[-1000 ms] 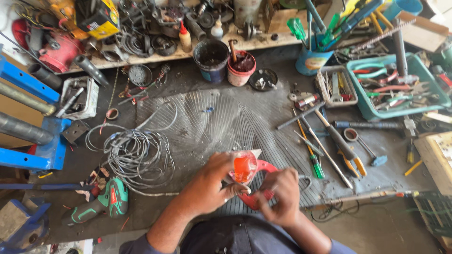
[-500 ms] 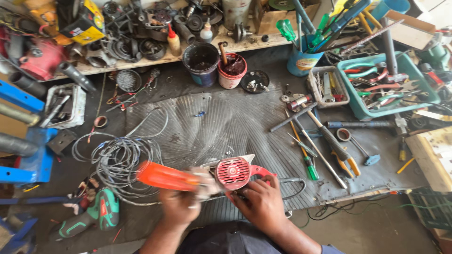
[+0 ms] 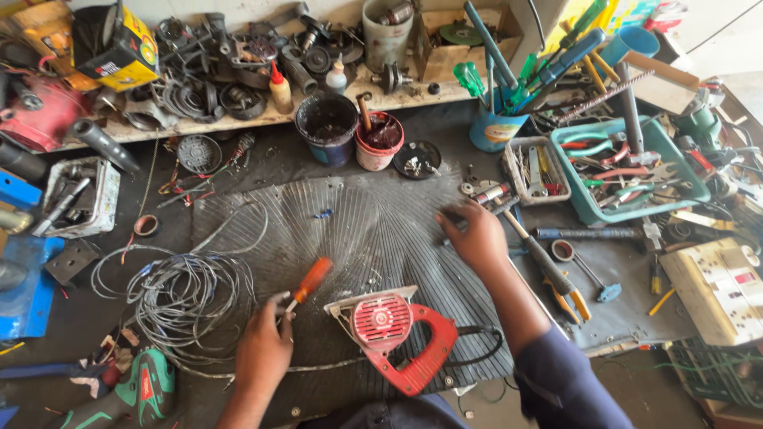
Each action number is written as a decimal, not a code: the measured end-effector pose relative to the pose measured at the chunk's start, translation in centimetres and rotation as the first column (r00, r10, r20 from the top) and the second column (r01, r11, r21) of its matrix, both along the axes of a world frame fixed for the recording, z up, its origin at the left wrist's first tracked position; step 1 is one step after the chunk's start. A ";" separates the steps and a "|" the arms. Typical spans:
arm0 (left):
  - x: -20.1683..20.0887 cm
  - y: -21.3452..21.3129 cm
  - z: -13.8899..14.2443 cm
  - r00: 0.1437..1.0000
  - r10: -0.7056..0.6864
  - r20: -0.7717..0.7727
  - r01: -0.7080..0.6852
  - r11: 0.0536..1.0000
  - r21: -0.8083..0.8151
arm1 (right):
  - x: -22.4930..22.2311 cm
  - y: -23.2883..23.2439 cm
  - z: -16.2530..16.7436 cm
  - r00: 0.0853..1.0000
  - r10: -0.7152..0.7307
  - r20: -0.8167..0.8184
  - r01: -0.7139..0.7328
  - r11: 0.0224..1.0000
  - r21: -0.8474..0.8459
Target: The person files a ribbed steel rod on the workbench, hammers it, then services a small red electric grinder: they remove its brush cap, pack grease into the housing, reattach the cap, and finally disassemble the motor armature from the housing by hand.
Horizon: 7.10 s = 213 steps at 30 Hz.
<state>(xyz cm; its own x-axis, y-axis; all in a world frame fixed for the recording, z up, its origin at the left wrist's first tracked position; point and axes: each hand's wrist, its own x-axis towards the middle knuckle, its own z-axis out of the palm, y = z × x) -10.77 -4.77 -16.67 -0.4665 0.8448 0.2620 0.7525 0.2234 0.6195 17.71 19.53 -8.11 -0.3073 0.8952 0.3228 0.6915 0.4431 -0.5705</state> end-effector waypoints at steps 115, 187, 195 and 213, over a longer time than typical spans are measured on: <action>10.8 3.1 2.0 -0.410 0.026 0.912 -0.146 0.985 -0.093 | 10.7 -22.9 -2.4 0.980 -0.187 -0.063 0.139 0.883 -0.448; 7.6 -0.5 11.5 0.746 -0.653 -0.131 0.655 0.686 0.316 | 0.8 -17.8 -5.2 0.905 0.146 -0.399 -0.213 0.969 -0.129; 10.9 4.0 11.5 0.787 -0.608 -0.106 0.609 0.735 0.298 | 1.7 -15.8 -6.2 0.895 0.354 -0.271 -0.345 0.935 0.081; 10.5 5.3 9.8 0.890 -0.456 0.030 0.441 0.875 0.202 | 0.5 -11.4 -4.6 0.859 0.459 -0.227 -0.487 0.870 -0.081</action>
<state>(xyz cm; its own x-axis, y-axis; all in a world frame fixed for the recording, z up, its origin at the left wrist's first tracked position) -0.23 0.48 -6.83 -0.0735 0.9077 0.4130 0.6948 -0.2505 0.6742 18.24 8.08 -12.74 -0.6478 0.6957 0.3106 0.2865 0.6002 -0.7467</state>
